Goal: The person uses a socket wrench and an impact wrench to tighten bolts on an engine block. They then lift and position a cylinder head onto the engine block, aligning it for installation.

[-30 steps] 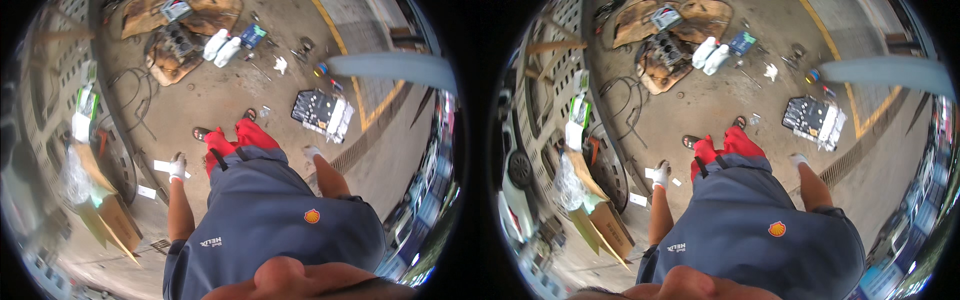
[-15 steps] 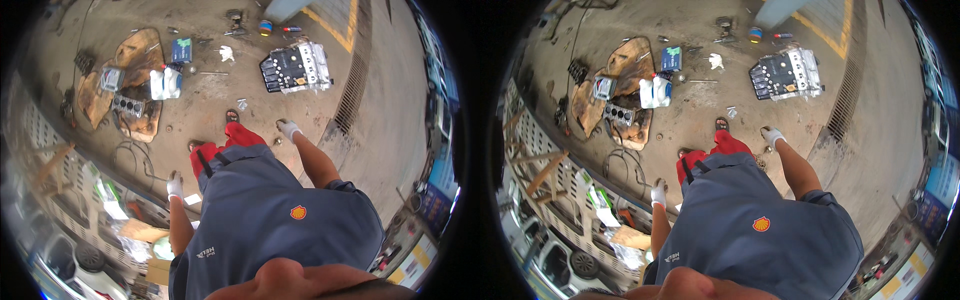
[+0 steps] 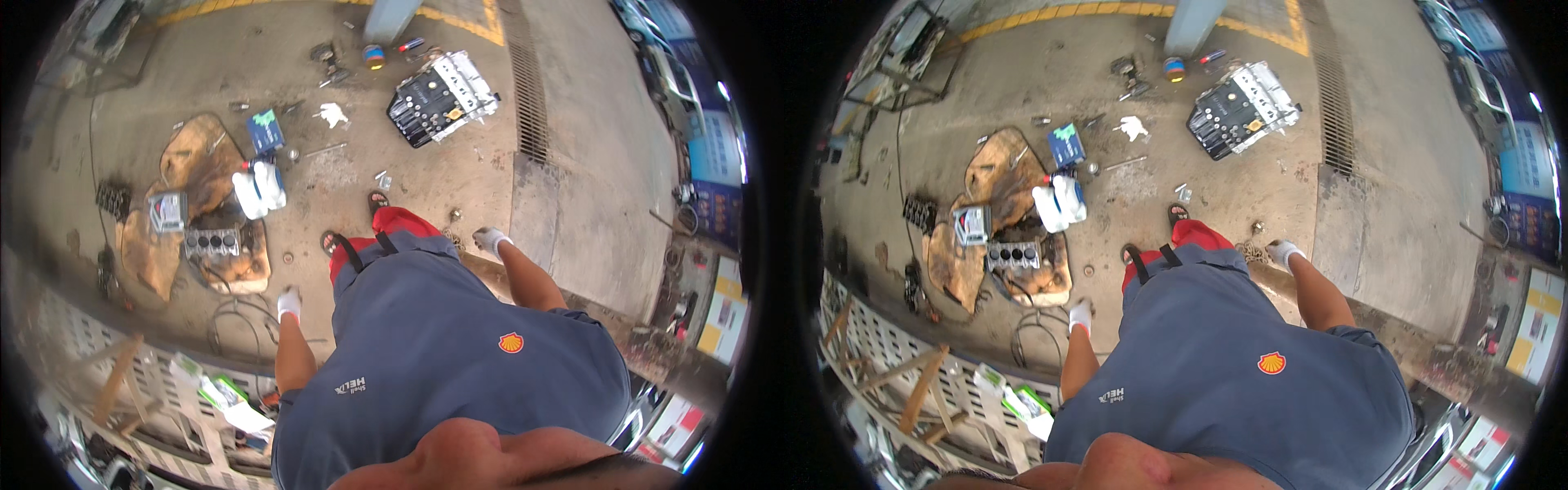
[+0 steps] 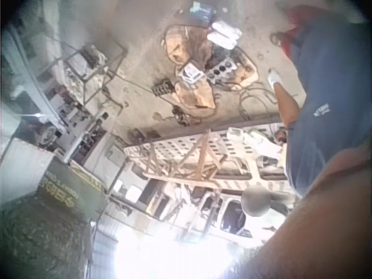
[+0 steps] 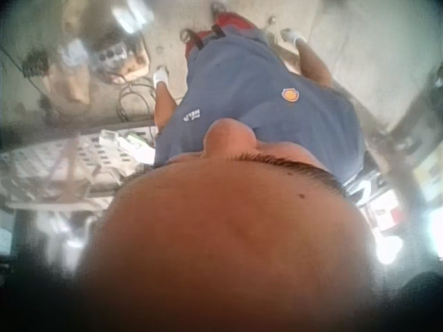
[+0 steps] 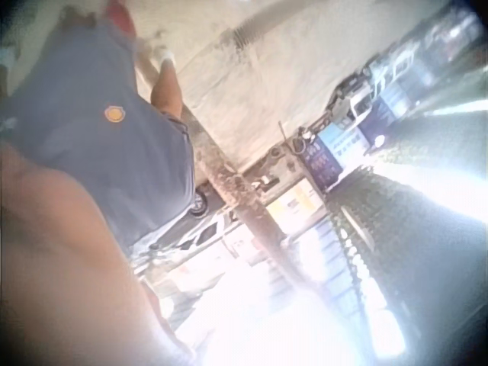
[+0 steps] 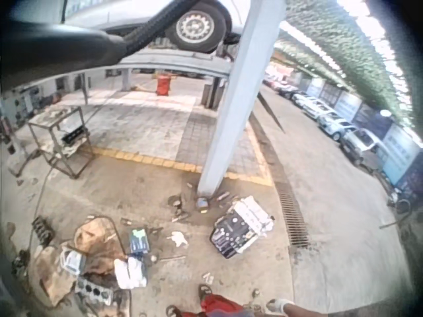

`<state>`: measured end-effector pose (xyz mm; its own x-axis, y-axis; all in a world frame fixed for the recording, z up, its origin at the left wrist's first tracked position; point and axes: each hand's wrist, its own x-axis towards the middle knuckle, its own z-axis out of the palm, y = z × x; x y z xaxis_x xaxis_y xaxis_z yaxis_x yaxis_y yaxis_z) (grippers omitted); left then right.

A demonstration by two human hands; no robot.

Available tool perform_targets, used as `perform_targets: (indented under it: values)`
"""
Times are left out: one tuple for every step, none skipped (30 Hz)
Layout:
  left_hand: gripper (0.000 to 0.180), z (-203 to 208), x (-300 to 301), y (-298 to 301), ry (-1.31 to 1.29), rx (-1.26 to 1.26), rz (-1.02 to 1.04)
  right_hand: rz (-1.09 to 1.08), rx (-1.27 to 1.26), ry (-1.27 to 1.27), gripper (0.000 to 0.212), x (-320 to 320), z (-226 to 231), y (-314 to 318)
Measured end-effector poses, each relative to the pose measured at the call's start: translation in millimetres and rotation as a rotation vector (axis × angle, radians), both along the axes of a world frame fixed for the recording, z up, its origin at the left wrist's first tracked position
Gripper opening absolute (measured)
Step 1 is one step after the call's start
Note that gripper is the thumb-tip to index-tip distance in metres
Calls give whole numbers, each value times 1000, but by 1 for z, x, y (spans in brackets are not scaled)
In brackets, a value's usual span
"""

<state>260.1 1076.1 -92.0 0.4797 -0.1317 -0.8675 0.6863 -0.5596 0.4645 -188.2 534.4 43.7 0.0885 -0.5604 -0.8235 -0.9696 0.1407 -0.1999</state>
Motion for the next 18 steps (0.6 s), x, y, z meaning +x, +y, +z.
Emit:
perform_targets:
  values:
    - [20, -13, 6, 26, 27, 35, -26, -29, -5, -2, 35, 1, 2, 16]
    - [17, -25, 14, 48, 55, 73, -53, -61, -8, -3, 36, 4, 5, 32]
    - [15, -36, 22, 71, 92, 81, -66, -92, -11, -5, 37, 6, 7, 44]
    - [14, -43, 31, 82, 138, 87, -84, -82, -15, 15, 36, -2, 5, 53]
    - [14, -42, 39, 84, 158, 94, -52, -60, -22, 35, 36, -10, -2, 58]
    - [13, -40, 45, 84, 178, 100, -18, -37, -28, 56, 35, -19, -7, 60]
    - [12, -38, 55, 73, 211, 129, -23, -31, -5, 137, 38, -37, -7, 79]
    - [13, -33, 66, 82, 160, 95, 36, 74, -93, 156, 40, -11, -9, 75]
    - [13, -29, 78, 78, 122, 69, 55, 138, -175, 190, 42, 1, -5, 85]
    - [13, -25, 87, 74, 84, 42, 77, 204, -257, 226, 44, 13, 0, 92]
    - [19, -9, 98, 42, 79, 24, -71, 86, -320, 198, 46, 7, 14, 108]
    - [27, 6, 98, 21, 3, -51, -4, 14, -394, 140, 48, 29, 30, 106]
    - [35, 15, 105, 2, 2, -145, -51, -52, -468, 77, 50, 58, 51, 101]
    - [40, 32, 107, -26, -24, -300, -71, -142, -472, -111, 51, 93, 75, 99]
    - [45, 5, 125, -25, -335, -413, -341, -195, -461, -340, 52, 149, 104, 91]
    - [53, 88, 107, -100, -54, -454, -282, -329, -343, -458, 50, 165, 115, 99]
    - [60, 127, 94, -143, -116, -490, -300, -218, -405, -560, 46, 176, 83, 93]
    - [63, 155, 89, -174, -164, -561, -314, -320, -138, -824, 51, 227, 102, 107]
